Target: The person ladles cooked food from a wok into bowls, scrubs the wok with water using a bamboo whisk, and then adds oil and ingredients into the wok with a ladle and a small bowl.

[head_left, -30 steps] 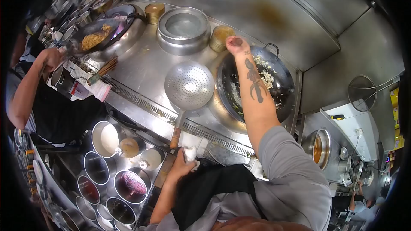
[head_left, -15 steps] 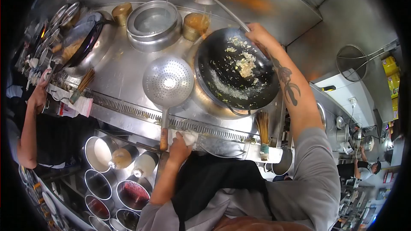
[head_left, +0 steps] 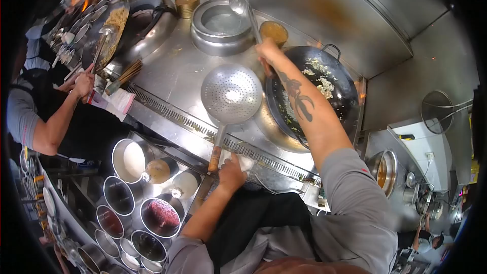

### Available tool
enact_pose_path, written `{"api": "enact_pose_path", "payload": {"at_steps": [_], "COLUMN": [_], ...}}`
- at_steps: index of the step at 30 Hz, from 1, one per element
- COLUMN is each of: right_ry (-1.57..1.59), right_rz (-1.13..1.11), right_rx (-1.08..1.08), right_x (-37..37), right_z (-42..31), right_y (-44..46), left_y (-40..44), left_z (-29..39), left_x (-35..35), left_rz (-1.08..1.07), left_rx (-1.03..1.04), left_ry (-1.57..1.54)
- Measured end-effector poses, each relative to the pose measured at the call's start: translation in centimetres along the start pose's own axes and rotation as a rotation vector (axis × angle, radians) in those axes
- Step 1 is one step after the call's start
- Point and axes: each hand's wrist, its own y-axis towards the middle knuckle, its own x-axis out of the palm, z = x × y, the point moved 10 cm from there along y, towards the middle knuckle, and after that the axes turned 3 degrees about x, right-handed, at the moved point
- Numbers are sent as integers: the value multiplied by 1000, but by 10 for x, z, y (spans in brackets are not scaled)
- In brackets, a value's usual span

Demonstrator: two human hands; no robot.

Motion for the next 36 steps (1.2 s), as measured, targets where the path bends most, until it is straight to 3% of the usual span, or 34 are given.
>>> {"api": "enact_pose_path", "payload": {"at_steps": [2, 5, 9, 10, 13, 18, 21, 24, 27, 28, 32, 36], "right_ry": [47, 1145, 1837, 1856, 1912, 1796, 1749, 1716, 1675, 1621, 1286, 545], "right_rz": [-113, -642, -1112, -1032, -938, -1088, -962, -902, -799, -753, -515, -53], "right_rx": [60, 307, 339, 175, 332, 264, 295, 320, 375, 410, 385, 90], "right_x": [35, 85, 63, 48, 12, -57, -98, -130, -150, -153, -177, -229], "right_z": [4, 3, -43, -36, -32, 4, 39, 86, 131, 147, 192, 207], "right_y": [2, 8, -35, -36, -98, -192, -256, -303, -331, -333, -332, -320], "left_y": [-5, -15, -27, -27, -24, -18, -19, -6, 25, 29, 29, 25], "left_z": [1, 2, 23, 31, 61, 170, 242, 288, 313, 314, 320, 322], "left_x": [-15, -37, -83, -91, -112, -147, -154, -124, -72, -67, -70, -71], "left_rz": [37, 120, 208, 254, 363, 470, 526, 439, 250, 288, 418, 430], "left_rx": [-15, 18, 76, 132, 311, 660, 860, 927, 862, 846, 811, 823], "left_ry": [-19, -8, -31, -82, -223, -291, -221, -138, 177, 143, 49, -42]}}
